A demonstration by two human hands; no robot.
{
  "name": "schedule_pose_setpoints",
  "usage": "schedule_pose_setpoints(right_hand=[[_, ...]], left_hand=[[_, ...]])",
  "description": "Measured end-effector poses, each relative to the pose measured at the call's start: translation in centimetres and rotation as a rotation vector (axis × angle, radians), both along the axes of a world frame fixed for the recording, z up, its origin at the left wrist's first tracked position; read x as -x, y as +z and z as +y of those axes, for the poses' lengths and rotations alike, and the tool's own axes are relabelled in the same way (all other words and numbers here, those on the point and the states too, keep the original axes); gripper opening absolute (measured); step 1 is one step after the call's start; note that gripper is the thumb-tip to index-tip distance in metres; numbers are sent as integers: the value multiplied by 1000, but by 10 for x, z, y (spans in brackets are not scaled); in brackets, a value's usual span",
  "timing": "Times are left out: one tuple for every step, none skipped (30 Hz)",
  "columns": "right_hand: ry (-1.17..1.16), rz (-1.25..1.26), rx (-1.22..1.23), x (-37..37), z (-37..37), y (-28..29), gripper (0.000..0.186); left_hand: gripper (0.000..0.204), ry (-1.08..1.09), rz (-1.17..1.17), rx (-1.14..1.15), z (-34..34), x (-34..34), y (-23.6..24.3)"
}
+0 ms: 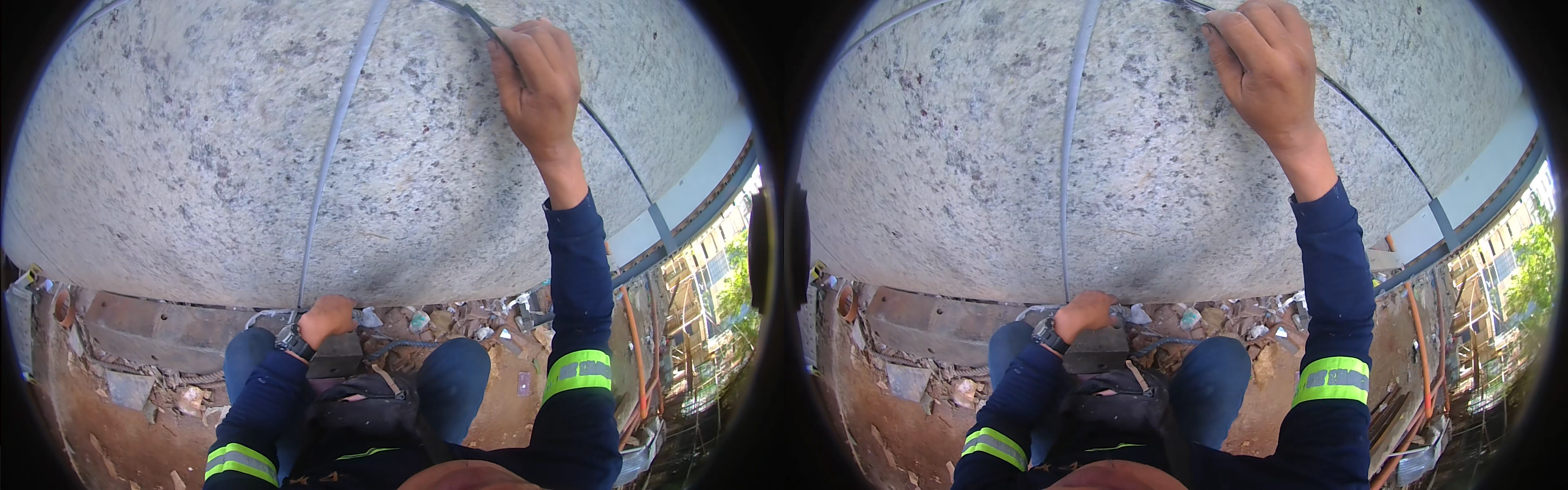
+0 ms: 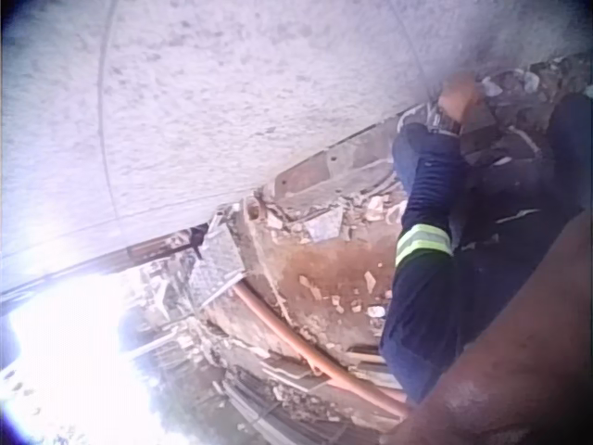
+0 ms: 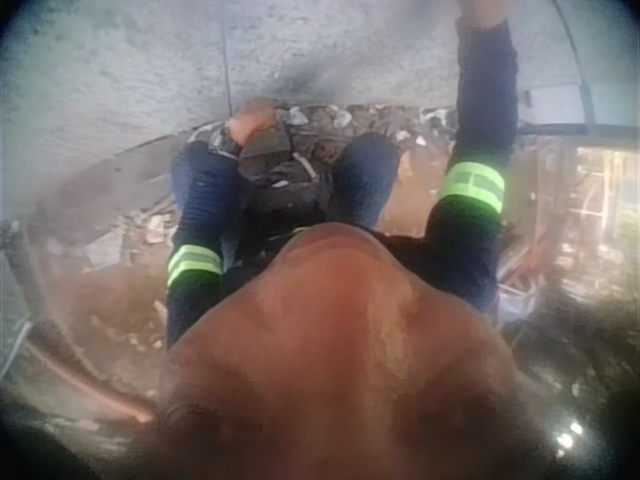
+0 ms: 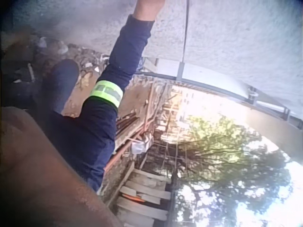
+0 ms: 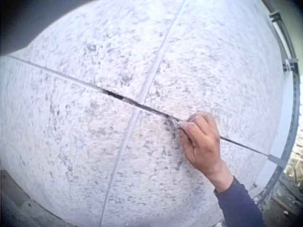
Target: The person uses a small metal tool to press grout into the joints between large stone tiles on a vertical wall. They repeatedly smooth the grout along the seams and wipe away excess material with their fingers.
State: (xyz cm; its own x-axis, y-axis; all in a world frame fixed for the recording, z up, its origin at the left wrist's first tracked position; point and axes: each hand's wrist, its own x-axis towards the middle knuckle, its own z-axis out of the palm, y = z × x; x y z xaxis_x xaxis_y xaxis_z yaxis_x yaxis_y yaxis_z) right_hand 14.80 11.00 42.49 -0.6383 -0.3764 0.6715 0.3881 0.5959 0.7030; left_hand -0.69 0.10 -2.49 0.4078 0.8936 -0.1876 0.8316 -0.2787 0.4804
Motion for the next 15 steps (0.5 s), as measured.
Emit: schedule_pose_setpoints(right_hand=[[9,8,-30,1,1,-1,10],[19,16,-60,4,4,-1,10],[29,23,-90,7,6,-2,10],[39,33,-82,9,8,-3,10],[48,42,-73,11,10,-5,10],[57,52,-64,13,11,-6,10],[64,54,-79,15,12,-7,10],[71,56,-93,16,13,-7,10],[77,59,-108,18,13,-7,10],[71,58,-118,19,14,-7,11],[65,58,-128,22,13,-6,11],[59,58,-138,25,12,-5,12],[75,70,-117,33,8,-5,11],[91,83,-97,42,1,-5,10],[106,96,-77,47,-6,-6,11]], left_hand=[[50,-2,-3,-11,-1,0,0],[50,-4,-7,-22,-2,1,1],[50,-6,-10,-33,-3,2,1],[49,-2,-4,-29,-4,1,3],[49,1,2,-26,-5,-1,6],[48,4,8,-22,-6,-2,8],[48,-8,16,-22,-6,-4,7],[48,-20,24,-22,-5,-6,5],[48,-32,32,-21,-5,-9,4],[47,-28,22,-27,-6,-10,6],[47,-24,12,-32,-8,-10,8],[47,-20,2,-36,-10,-11,10],[47,-14,-11,-37,-11,-11,11],[47,-8,-23,-37,-11,-11,12],[47,-3,-35,-38,-12,-11,13]])
